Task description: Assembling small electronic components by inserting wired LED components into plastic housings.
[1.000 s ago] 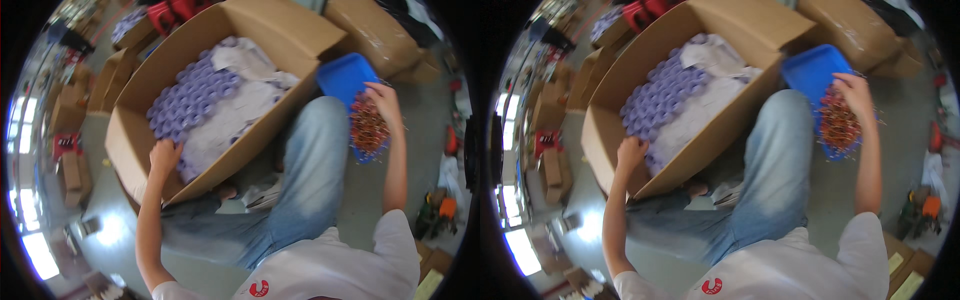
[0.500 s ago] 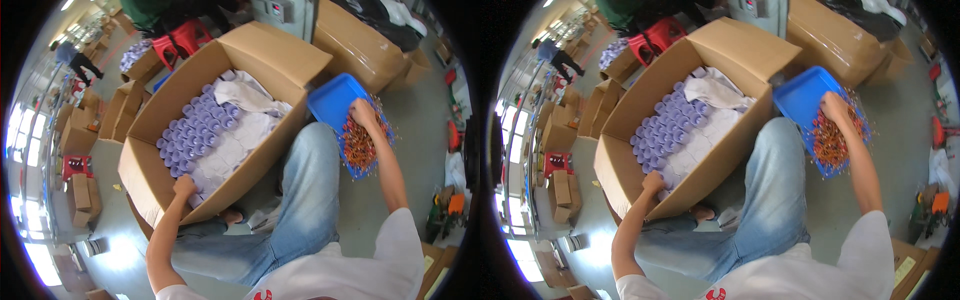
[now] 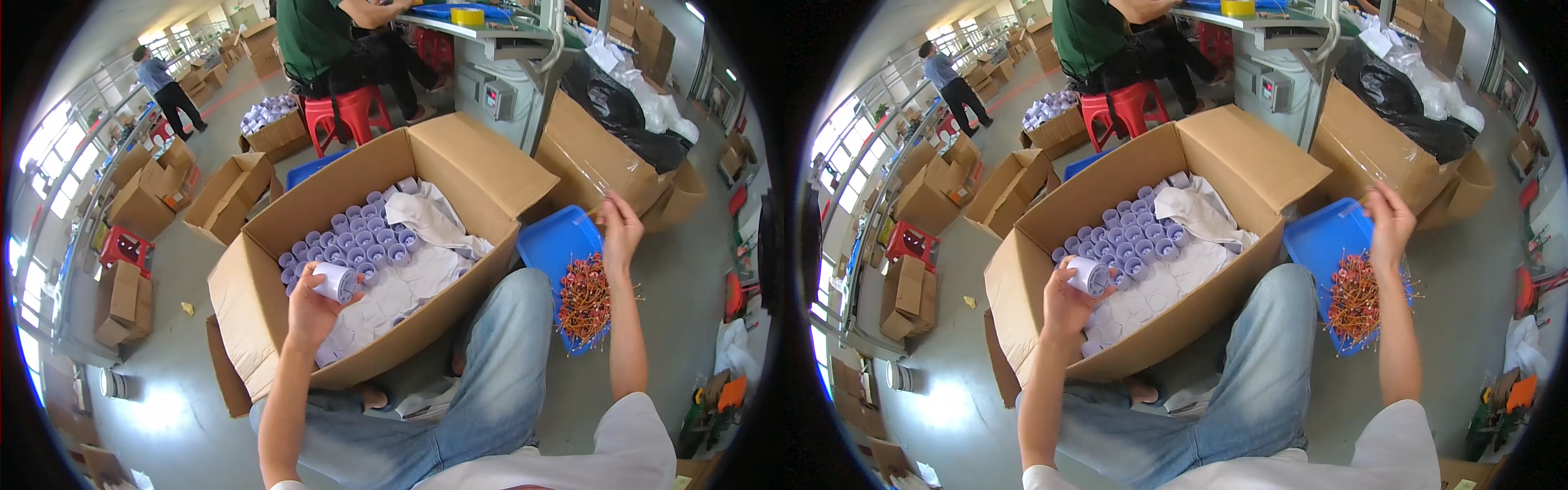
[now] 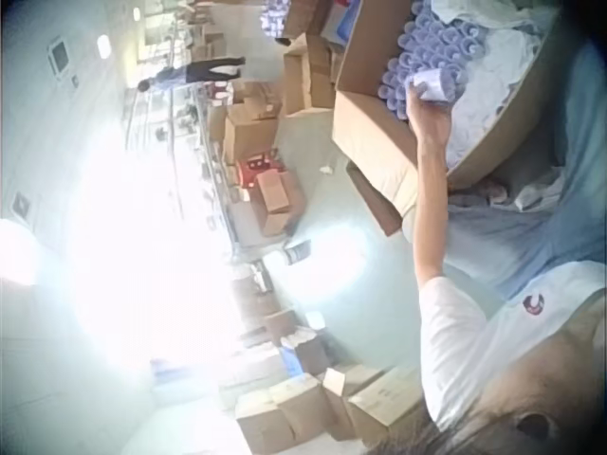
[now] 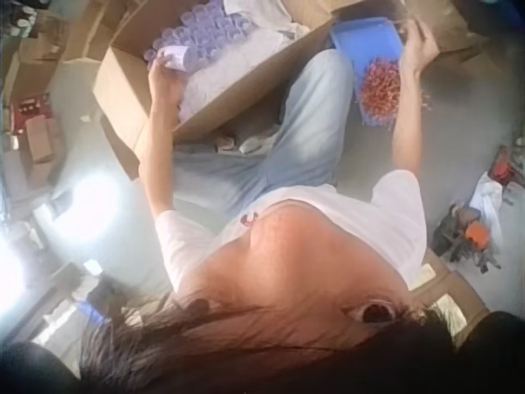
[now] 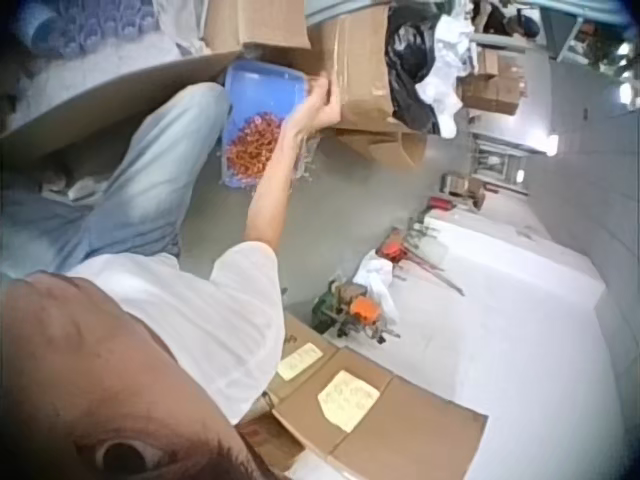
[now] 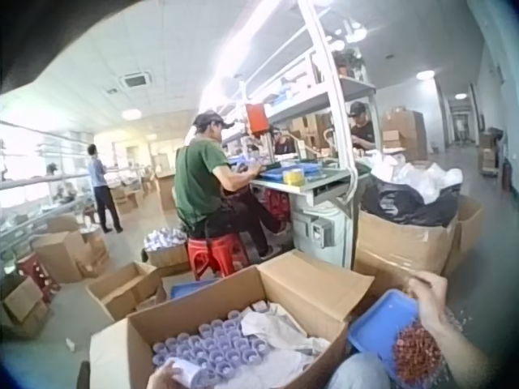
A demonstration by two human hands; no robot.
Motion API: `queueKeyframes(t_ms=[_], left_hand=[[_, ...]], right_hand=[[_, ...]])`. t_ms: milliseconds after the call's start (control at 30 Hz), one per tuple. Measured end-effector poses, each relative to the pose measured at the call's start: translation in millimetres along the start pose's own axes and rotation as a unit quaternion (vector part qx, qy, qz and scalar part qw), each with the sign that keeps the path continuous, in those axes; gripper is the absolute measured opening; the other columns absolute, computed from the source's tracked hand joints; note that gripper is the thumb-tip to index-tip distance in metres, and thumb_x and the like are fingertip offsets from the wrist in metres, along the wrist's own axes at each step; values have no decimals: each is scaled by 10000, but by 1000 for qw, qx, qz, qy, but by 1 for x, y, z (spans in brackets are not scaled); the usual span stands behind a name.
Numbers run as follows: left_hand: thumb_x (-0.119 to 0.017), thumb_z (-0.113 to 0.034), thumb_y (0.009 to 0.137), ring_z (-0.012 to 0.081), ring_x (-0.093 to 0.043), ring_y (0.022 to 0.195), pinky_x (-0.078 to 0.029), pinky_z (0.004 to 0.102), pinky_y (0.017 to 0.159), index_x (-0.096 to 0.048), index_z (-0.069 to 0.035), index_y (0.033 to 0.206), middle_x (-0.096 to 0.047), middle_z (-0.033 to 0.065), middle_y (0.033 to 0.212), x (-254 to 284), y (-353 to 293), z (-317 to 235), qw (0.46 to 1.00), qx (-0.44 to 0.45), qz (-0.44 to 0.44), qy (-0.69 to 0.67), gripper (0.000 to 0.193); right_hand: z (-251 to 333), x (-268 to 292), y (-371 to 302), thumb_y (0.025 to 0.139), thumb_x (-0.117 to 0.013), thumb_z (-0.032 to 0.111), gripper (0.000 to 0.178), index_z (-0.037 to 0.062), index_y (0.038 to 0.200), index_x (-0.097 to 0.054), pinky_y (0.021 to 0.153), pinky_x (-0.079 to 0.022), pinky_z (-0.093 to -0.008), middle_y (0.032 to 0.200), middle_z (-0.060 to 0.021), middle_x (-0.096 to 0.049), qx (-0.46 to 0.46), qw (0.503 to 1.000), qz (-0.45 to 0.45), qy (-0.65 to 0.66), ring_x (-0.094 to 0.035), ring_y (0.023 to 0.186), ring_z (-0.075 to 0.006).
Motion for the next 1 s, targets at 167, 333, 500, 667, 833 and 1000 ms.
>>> queueKeyframes(t_ms=[167,333,500,667,833,1000], left_hand=[[-703,-173,809,290,-650,961,-531,357,799,-471,-74,1335,-611,111,1106,6,-6,19,999,-30,-16,26,583],[-839,-120,710,130,-585,1014,-465,300,905,-568,2,1293,-626,41,1094,5,-23,4,989,-80,10,126,655],[-789,-119,726,147,-618,1048,-482,294,919,-572,32,1287,-655,78,1152,4,-29,-3,961,-24,-4,274,620],[-817,-167,720,143,-657,890,-531,307,809,-625,11,1225,-694,68,974,10,-37,-1,909,27,-32,416,569],[-831,-183,685,174,-653,935,-519,335,826,-636,-20,1180,-678,88,997,-7,-42,-2,847,-34,1,530,556],[-873,-114,652,261,-633,1039,-518,358,878,-624,-46,1089,-645,126,1118,-20,-46,-21,663,-366,-82,647,507]], right_hand=[[57,-163,-83,860,-634,-1,159,-20,1015,-666,662,-567,-271,823,-107,-715,-78,957,262,94,-705,745,-151],[73,-282,-173,846,-717,25,257,-56,1088,-692,618,-546,-258,869,-105,-690,-116,844,511,118,-664,720,-129],[61,-334,-212,851,-696,-15,254,-105,1088,-682,769,-596,-295,948,-172,-718,-272,726,601,195,-713,841,-192],[38,-328,-214,872,-634,-55,212,-96,1078,-663,773,-612,-317,965,-178,-702,-304,735,577,186,-726,861,-230],[34,-319,-211,866,-612,-94,185,-78,1036,-685,759,-594,-293,980,-126,-693,-228,790,548,152,-712,845,-196],[42,-302,-182,856,-622,-110,223,-78,1066,-688,736,-583,-281,992,-129,-672,-111,875,413,227,-703,826,-188]])
Point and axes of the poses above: each hand's wrist, its own y-axis towards the middle knuckle, its own x-axis out of the back of the hand, z = x × y, the point moved 6 cm from there along y, towards the middle knuckle
